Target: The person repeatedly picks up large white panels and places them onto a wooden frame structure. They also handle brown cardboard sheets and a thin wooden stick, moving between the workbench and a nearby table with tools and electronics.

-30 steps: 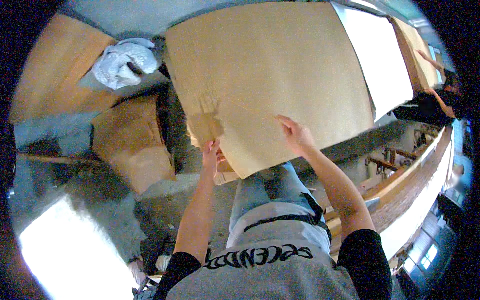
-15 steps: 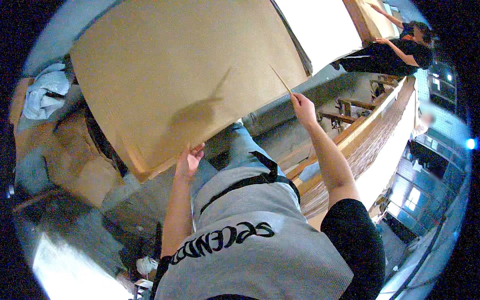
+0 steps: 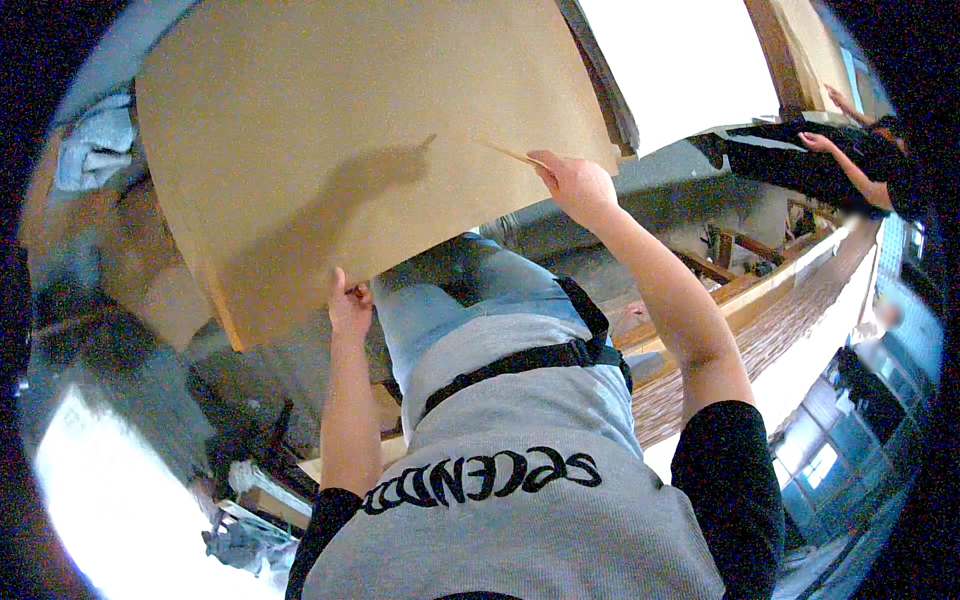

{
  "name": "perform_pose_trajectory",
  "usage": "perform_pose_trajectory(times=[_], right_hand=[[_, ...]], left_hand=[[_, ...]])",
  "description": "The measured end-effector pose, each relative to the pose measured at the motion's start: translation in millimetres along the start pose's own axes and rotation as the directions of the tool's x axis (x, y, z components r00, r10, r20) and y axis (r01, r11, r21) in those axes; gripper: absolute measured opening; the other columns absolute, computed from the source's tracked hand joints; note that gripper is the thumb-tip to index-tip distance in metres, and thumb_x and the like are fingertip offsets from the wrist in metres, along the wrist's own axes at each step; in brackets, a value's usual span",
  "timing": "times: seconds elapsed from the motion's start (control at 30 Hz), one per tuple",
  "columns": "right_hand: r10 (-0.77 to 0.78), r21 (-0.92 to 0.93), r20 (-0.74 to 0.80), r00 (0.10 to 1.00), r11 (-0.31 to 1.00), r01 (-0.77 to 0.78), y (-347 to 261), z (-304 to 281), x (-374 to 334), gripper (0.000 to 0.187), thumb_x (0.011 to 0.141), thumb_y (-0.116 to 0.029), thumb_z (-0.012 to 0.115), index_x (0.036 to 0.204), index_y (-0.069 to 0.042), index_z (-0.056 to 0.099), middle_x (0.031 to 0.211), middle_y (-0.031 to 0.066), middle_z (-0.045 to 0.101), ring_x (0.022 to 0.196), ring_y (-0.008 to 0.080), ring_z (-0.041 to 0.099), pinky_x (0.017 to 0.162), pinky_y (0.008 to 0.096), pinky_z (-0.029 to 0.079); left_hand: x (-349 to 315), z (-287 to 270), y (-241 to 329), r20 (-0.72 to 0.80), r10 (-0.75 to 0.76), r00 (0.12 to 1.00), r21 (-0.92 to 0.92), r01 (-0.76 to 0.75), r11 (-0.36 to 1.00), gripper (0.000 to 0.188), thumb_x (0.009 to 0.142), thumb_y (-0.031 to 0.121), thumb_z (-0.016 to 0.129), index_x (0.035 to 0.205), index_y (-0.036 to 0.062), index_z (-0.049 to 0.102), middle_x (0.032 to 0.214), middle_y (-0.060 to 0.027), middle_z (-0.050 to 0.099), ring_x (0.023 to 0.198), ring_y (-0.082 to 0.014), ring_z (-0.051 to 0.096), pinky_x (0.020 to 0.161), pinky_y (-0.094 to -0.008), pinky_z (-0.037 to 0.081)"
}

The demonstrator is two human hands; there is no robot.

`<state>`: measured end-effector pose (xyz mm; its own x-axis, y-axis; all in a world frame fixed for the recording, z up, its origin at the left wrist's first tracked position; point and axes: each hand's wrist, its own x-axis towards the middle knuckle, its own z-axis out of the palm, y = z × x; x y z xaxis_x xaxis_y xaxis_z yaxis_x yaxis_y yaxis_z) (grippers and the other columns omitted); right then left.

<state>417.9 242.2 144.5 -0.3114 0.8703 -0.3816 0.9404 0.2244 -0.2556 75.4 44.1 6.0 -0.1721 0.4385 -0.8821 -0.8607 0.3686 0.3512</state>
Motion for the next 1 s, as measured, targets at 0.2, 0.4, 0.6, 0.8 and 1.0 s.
perform_pose_trajectory(times=[0.2,0.4,0.6,0.8,1.0], right_hand=[[0.019,-0.329,0.274,0.961,0.942,0.075,5,-1,-8,0.033,0.086,-0.022,0.042,0.117,-0.030,0.048,0.075,0.0099,0.059,0.068,0.0299,0.060,0.056,0.0394,0.049],[-0.075,-0.390,0.304,0.950,0.900,0.196,-13,-21,-14,0.037,0.084,-0.019,0.043,0.119,-0.031,0.046,0.077,0.0098,0.059,0.068,0.0280,0.061,0.056,0.0371,0.050],[-0.048,-0.421,0.369,0.928,0.882,0.213,-21,-34,-16,0.036,0.084,-0.020,0.044,0.118,-0.031,0.047,0.078,0.0098,0.060,0.068,0.0282,0.061,0.058,0.0384,0.050],[-0.106,-0.519,0.396,0.912,0.794,0.318,-27,-32,-15,0.034,0.084,-0.021,0.045,0.116,-0.031,0.049,0.071,0.0099,0.058,0.064,0.0282,0.059,0.055,0.0386,0.049],[-0.350,-0.202,0.239,0.906,0.895,0.399,-109,-8,13,0.033,0.082,-0.013,0.052,0.113,-0.026,0.055,0.065,0.0097,0.054,0.055,0.0251,0.055,0.051,0.0350,0.043]], left_hand=[[1,7,-7,-0.021,-0.062,0.998,-0.113,0.059,0.992,0.028,0.080,0.034,0.059,0.088,0.0083,0.051,0.070,-0.0006,0.050,0.048,-0.0103,0.040,0.039,-0.0208,0.032],[4,5,-10,0.081,-0.035,0.996,-0.208,0.051,0.977,0.027,0.079,0.032,0.061,0.088,0.0095,0.050,0.069,-0.0006,0.048,0.047,-0.0091,0.038,0.038,-0.0201,0.028],[3,11,-9,0.097,-0.007,0.995,-0.206,0.027,0.978,0.025,0.078,0.031,0.063,0.083,0.0102,0.049,0.063,0.0001,0.044,0.043,-0.0100,0.036,0.038,-0.0214,0.025],[24,-13,-19,0.278,-0.082,0.957,-0.214,0.145,0.966,0.026,0.076,0.032,0.065,0.081,0.0125,0.048,0.059,-0.0001,0.043,0.040,-0.0094,0.037,0.034,-0.0209,0.024],[3,1,-11,0.195,-0.035,0.980,-0.278,0.089,0.956,0.030,0.074,0.030,0.068,0.084,0.0109,0.046,0.065,-0.0006,0.045,0.040,-0.0090,0.038,0.035,-0.0208,0.023]])
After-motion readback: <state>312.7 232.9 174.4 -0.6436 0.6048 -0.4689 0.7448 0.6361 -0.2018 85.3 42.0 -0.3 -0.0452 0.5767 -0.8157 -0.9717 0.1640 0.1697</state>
